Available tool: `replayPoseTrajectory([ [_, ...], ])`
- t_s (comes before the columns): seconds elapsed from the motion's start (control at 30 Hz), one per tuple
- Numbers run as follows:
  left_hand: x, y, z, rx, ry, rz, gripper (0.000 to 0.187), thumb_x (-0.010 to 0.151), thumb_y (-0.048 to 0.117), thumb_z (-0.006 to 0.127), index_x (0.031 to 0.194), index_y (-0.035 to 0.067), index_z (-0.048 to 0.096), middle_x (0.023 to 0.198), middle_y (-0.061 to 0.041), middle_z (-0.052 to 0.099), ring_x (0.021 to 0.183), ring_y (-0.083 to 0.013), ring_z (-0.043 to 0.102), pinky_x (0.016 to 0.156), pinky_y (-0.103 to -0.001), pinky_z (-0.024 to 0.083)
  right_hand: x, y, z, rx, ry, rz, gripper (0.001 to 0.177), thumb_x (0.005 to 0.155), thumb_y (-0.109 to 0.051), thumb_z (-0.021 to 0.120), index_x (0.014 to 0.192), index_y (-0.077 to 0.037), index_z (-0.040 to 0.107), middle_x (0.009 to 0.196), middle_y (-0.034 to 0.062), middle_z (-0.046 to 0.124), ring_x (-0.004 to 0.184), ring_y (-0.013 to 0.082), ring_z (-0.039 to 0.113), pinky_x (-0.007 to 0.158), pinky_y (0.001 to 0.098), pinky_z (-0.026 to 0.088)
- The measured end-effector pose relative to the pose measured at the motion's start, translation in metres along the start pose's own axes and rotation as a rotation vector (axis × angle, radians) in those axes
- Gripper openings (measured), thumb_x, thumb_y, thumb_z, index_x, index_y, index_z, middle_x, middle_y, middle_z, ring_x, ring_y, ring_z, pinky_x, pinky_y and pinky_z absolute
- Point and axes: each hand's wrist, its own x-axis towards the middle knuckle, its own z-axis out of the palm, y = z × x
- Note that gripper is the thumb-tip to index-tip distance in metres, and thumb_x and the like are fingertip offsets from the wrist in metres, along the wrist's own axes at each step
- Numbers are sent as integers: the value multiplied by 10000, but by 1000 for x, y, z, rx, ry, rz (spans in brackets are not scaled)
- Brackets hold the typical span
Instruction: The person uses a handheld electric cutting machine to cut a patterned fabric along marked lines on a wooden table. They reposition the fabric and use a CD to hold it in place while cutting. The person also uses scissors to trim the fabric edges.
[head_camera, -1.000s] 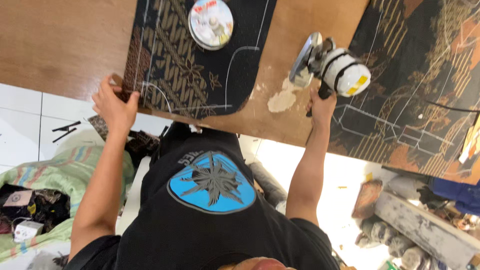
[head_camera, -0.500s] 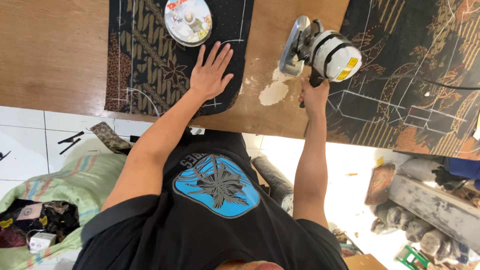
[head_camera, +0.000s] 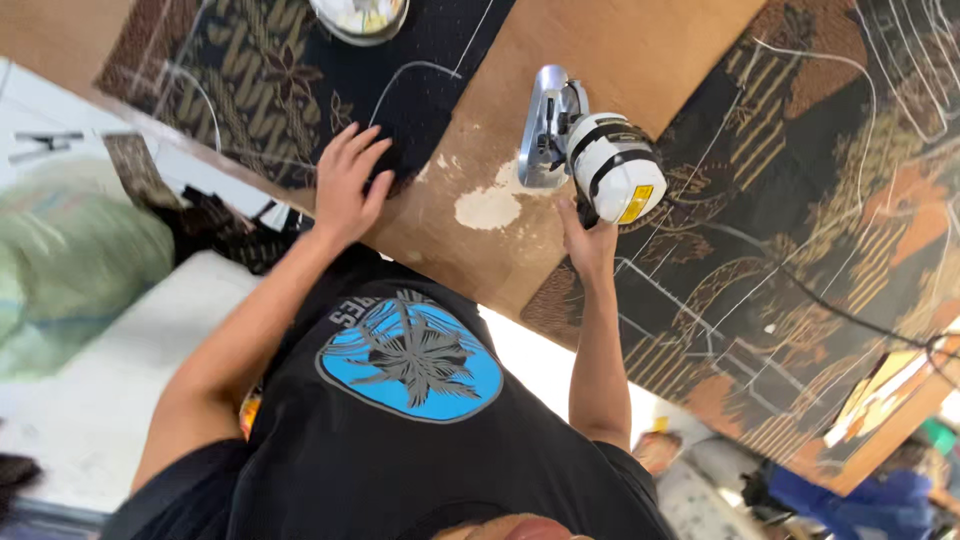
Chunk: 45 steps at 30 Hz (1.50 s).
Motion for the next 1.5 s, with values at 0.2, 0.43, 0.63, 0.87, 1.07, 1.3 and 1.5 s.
replayPoseTrajectory([
  [0.2, -97, -1, 49, -1122, 616, -842, 478, 1070, 317, 564, 1482, 88, 487, 1488, -82, 523, 1401, -266, 464, 1227, -450, 307, 16, 17, -11, -139, -18, -328, 455, 945, -191, 773, 1281, 68, 607, 1223, 137, 692, 1094, 222, 651, 954, 339, 507],
  [0.43, -78, -30, 83, -1624, 932, -1005, 536, 1042, 498, 486, 1397, 100, 430, 1392, -74, 571, 1306, -195, 475, 1170, -391, 263, 22, 5, -17, -192, -110, -400, 378, 990, -148, 725, 1274, 83, 631, 1241, 148, 707, 1117, 236, 652, 1009, 343, 496],
  [0.63, -30, -29, 63, -985, 847, -1095, 353, 1051, 359, 581, 1074, 12, 522, 1050, -59, 504, 1003, -172, 466, 1016, -443, 407, 13, -13, -21, -249, -149, -44, 211, 1029, -130, 689, 1072, 60, 610, 731, 101, 584, 551, 188, 488, 499, 344, 376],
  [0.87, -39, 5, 44, -1018, 624, -1117, 294, 986, 247, 676, 801, 39, 581, 677, -26, 589, 451, -92, 541, 414, -248, 457, 27, -19, -38, -14, -425, 33, 195, 893, -30, 742, 860, -55, 551, 589, 2, 477, 440, 125, 430, 413, 303, 360],
  [1.07, -43, 9, 46, -965, 532, -1142, 315, 971, 244, 698, 731, 58, 613, 555, 19, 511, 415, -69, 451, 379, -260, 375, 43, -1, -44, -52, -480, 173, 311, 888, -65, 753, 687, -87, 517, 552, 16, 462, 424, 139, 423, 414, 300, 337],
  [1.3, -47, 3, 54, -935, 505, -1116, 303, 966, 259, 710, 754, 58, 630, 567, 37, 500, 427, -64, 437, 387, -259, 367, 69, 34, -67, -478, -735, -29, 328, 939, -175, 780, 729, -42, 566, 577, 6, 487, 464, 113, 433, 428, 297, 337],
  [1.5, -47, 0, 53, -932, 519, -1101, 315, 968, 259, 708, 738, 68, 610, 558, 34, 488, 428, -72, 440, 390, -261, 358, 64, 40, -60, -387, -791, -112, 263, 914, -234, 776, 947, -8, 646, 689, 20, 578, 558, 137, 548, 485, 315, 448],
])
